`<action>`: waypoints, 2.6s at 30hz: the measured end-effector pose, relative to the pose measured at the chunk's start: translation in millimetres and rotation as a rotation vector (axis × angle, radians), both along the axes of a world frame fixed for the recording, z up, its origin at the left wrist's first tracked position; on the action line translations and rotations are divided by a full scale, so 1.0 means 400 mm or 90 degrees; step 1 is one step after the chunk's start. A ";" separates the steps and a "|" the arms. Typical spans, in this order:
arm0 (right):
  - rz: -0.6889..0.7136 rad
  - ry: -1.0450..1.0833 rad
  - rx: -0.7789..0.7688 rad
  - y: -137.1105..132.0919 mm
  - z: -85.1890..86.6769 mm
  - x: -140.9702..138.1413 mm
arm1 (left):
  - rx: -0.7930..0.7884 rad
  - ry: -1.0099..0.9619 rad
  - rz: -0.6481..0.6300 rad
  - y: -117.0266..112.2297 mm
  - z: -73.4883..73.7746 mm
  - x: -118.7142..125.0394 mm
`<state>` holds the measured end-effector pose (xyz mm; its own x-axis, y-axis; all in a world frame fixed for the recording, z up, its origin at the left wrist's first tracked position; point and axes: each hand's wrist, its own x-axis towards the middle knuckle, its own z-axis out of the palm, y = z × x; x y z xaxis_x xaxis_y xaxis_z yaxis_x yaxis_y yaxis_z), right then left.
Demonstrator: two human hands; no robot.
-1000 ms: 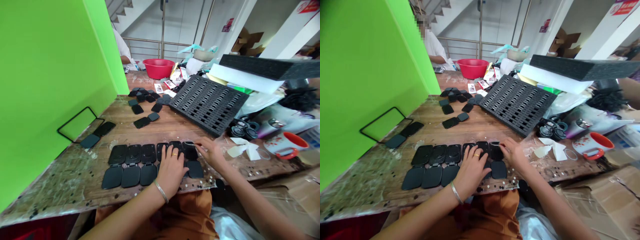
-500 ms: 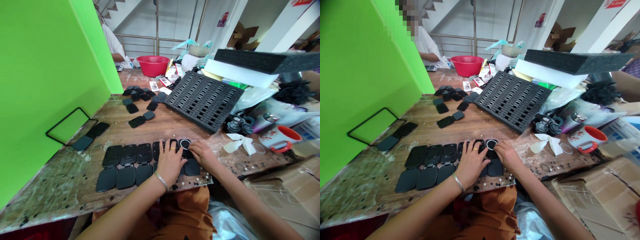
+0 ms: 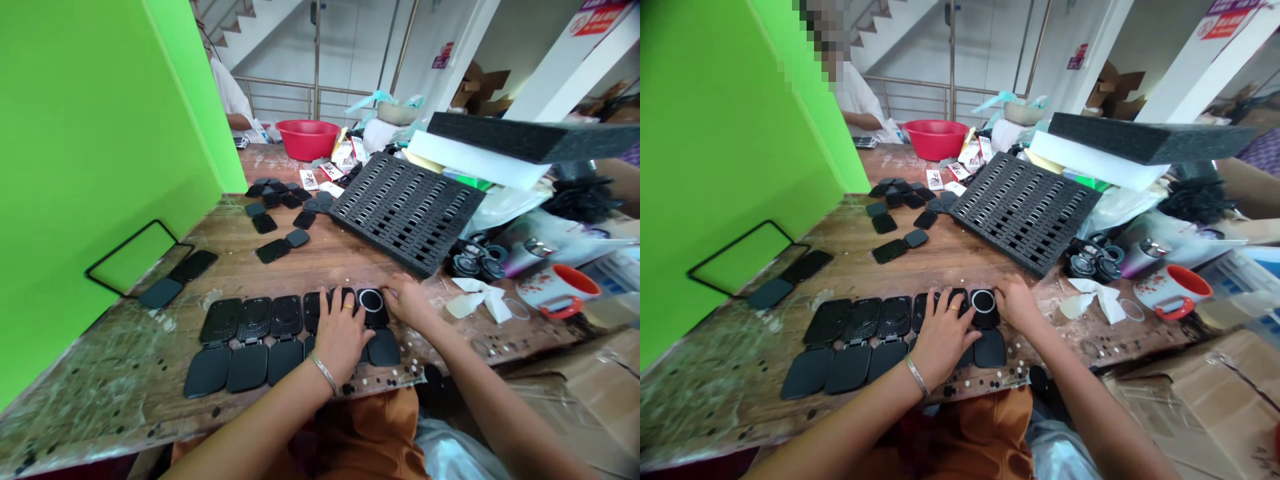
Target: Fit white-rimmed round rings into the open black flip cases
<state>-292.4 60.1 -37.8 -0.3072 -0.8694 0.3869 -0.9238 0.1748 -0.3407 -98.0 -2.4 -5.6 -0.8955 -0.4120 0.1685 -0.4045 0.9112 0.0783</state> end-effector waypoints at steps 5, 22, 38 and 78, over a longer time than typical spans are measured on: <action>-0.076 0.025 -0.047 -0.172 0.104 -0.091 | 0.016 0.030 0.009 0.010 0.012 0.017; -0.134 0.056 -0.061 -0.367 0.172 -0.113 | 0.056 0.061 0.085 -0.038 0.041 0.179; 0.285 0.070 -0.059 -0.009 -0.011 0.129 | 0.019 0.022 0.062 -0.025 0.011 0.158; 0.173 -0.060 -0.155 -0.216 0.118 0.097 | 0.037 0.072 0.146 -0.049 0.024 0.289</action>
